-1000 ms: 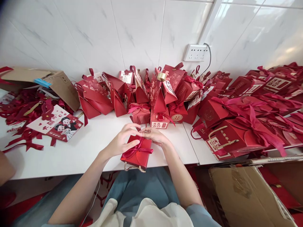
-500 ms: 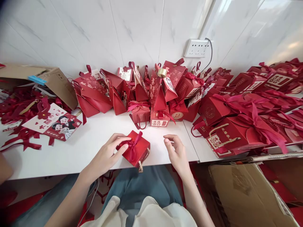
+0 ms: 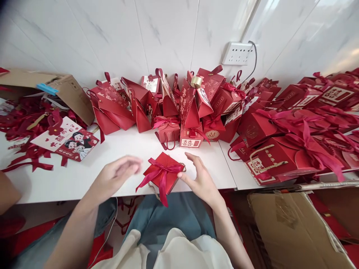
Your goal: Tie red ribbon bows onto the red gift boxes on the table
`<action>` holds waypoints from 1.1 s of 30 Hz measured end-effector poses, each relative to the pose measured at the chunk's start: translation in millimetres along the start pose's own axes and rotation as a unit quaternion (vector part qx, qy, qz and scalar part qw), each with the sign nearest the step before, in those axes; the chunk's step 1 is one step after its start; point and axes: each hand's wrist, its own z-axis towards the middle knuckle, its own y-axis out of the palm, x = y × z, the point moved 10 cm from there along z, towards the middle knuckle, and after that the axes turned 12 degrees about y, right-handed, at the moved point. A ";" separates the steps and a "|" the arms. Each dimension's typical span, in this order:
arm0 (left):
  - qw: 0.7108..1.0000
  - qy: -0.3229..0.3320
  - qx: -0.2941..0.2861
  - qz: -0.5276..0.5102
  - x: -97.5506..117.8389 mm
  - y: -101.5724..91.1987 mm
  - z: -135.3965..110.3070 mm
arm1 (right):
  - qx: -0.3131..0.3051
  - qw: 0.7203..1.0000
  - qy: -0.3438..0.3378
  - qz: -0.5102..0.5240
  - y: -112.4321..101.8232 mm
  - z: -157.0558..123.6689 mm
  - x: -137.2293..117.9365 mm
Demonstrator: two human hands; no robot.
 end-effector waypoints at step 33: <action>0.998 0.049 -0.005 0.038 -14.2 40.9 19.3 | 0.103 0.905 -0.389 -0.136 44.8 -79.0 -78.2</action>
